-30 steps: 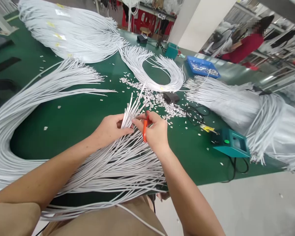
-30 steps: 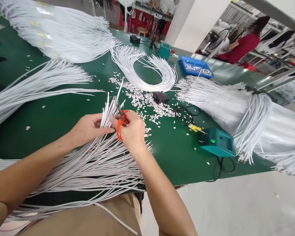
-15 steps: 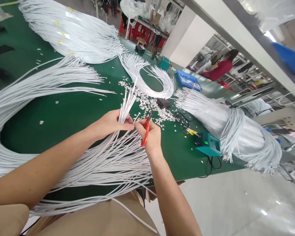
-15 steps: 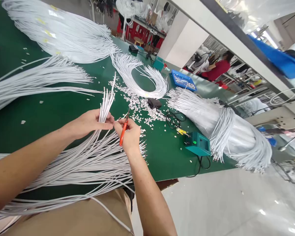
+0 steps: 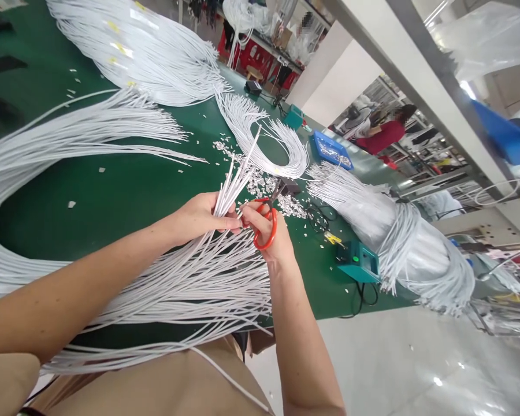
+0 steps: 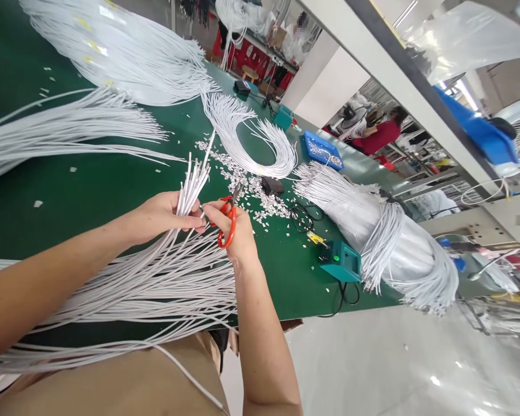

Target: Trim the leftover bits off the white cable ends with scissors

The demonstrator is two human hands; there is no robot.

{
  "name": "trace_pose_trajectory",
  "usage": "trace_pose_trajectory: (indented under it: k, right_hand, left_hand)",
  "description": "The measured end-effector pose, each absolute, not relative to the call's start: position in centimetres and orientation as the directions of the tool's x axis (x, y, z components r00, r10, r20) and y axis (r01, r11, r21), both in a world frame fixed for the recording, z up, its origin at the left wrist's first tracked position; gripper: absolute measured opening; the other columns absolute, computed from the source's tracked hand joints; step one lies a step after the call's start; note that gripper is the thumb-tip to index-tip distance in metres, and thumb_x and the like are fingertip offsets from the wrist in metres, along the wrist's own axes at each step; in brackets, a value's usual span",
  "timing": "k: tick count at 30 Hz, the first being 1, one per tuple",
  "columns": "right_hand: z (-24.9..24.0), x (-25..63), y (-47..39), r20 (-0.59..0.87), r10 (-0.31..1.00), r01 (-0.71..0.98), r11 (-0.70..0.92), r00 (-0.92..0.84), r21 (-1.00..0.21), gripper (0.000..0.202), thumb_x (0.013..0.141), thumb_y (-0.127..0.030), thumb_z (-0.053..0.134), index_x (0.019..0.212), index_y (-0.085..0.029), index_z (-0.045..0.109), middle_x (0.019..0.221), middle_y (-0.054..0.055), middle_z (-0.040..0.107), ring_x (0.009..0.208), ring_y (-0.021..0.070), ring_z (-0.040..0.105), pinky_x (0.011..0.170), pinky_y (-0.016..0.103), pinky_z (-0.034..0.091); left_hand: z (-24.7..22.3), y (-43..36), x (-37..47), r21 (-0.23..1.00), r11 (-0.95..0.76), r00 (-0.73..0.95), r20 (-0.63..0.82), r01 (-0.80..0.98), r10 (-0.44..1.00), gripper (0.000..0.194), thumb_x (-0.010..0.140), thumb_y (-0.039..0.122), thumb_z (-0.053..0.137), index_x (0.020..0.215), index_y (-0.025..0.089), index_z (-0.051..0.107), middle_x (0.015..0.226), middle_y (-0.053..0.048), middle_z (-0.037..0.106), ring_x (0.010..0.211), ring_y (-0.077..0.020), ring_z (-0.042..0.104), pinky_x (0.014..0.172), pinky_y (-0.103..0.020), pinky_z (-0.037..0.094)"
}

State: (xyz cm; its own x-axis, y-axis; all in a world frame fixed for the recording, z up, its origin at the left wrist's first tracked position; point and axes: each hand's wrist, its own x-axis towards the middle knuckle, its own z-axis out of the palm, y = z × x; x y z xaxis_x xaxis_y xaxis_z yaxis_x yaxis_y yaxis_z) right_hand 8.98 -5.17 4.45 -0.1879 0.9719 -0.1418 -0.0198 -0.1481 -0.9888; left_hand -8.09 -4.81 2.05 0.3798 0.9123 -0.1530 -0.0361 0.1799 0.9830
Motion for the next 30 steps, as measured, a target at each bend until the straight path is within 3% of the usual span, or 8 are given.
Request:
trace_pose_trajectory:
  k: [4, 7, 10, 13, 22, 27, 30]
  right_hand:
    - [4.1, 8.4, -5.4, -0.094, 0.987, 0.078, -0.084, -0.131, -0.993, 0.02, 0.072, -0.037, 0.074, 0.075, -0.018, 0.071, 0.071, -0.001, 0.063, 0.068, 0.0124, 0.054, 0.072, 0.028, 0.045]
    - [3.8, 8.9, -5.4, -0.033, 0.996, 0.297, -0.006, -0.086, -0.955, 0.024, 0.076, -0.041, 0.067, 0.081, -0.019, 0.071, 0.078, 0.001, 0.066, 0.073, 0.015, 0.057, 0.074, 0.029, 0.045]
    - [3.4, 9.7, -5.1, 0.048, 0.993, 0.612, 0.107, -0.112, -0.783, 0.018, 0.077, -0.037, 0.065, 0.079, -0.02, 0.07, 0.078, 0.001, 0.064, 0.072, 0.015, 0.055, 0.07, 0.029, 0.042]
    - [3.0, 10.2, -4.8, 0.054, 0.978, 0.795, 0.196, -0.202, -0.573, 0.021, 0.079, -0.038, 0.063, 0.068, -0.019, 0.063, 0.074, 0.001, 0.058, 0.067, 0.0138, 0.05, 0.061, 0.027, 0.036]
    - [3.7, 10.0, -4.6, -0.003, 0.968, 0.928, 0.241, -0.252, -0.284, 0.029, 0.083, -0.034, 0.061, 0.061, -0.02, 0.051, 0.069, 0.002, 0.054, 0.061, 0.0133, 0.042, 0.055, 0.027, 0.028]
    - [3.0, 10.2, -4.5, 0.065, 0.957, 0.929, 0.291, -0.283, -0.227, 0.029, 0.086, -0.034, 0.06, 0.061, -0.019, 0.053, 0.071, 0.004, 0.056, 0.064, 0.0148, 0.044, 0.055, 0.028, 0.027]
    - [2.3, 10.4, -4.3, 0.097, 0.954, 0.916, 0.299, -0.283, -0.267, 0.035, 0.087, -0.039, 0.059, 0.059, -0.019, 0.052, 0.069, 0.004, 0.054, 0.062, 0.0144, 0.042, 0.055, 0.028, 0.028]
  left_hand:
    - [2.1, -4.8, -8.1, 0.99, 0.14, 0.295, -0.128, -0.02, 0.947, 0.025, 0.07, 0.032, 0.077, 0.079, 0.018, 0.058, 0.069, 0.003, 0.063, 0.062, -0.0113, 0.057, 0.063, -0.028, 0.044]
    - [2.0, -4.6, -8.2, 0.994, 0.092, 0.214, -0.104, 0.067, 0.971, 0.026, 0.066, 0.033, 0.078, 0.078, 0.018, 0.06, 0.074, 0.002, 0.066, 0.061, -0.0118, 0.056, 0.061, -0.028, 0.043]
    - [1.8, -4.4, -8.3, 0.989, 0.058, 0.156, -0.08, 0.137, 0.984, 0.025, 0.065, 0.035, 0.077, 0.077, 0.018, 0.063, 0.081, -0.001, 0.07, 0.065, -0.0145, 0.058, 0.063, -0.03, 0.045]
    - [1.8, -4.4, -8.3, 0.983, 0.033, 0.134, -0.057, 0.179, 0.989, 0.021, 0.066, 0.034, 0.075, 0.075, 0.018, 0.065, 0.082, -0.002, 0.071, 0.07, -0.0166, 0.06, 0.067, -0.031, 0.046]
    - [2.0, -4.5, -8.3, 0.967, 0.002, 0.073, -0.021, 0.256, 0.997, 0.018, 0.065, 0.032, 0.074, 0.074, 0.018, 0.066, 0.084, -0.002, 0.072, 0.08, -0.0202, 0.064, 0.07, -0.03, 0.047]
    - [2.0, -4.5, -8.3, 0.962, 0.007, 0.076, -0.029, 0.272, 0.997, 0.018, 0.066, 0.033, 0.073, 0.075, 0.019, 0.066, 0.084, -0.002, 0.072, 0.08, -0.0207, 0.065, 0.071, -0.031, 0.047]
    - [1.9, -4.4, -8.4, 0.977, 0.028, 0.121, -0.054, 0.211, 0.991, 0.016, 0.068, 0.032, 0.071, 0.076, 0.018, 0.065, 0.084, -0.003, 0.072, 0.082, -0.0216, 0.066, 0.076, -0.034, 0.049]
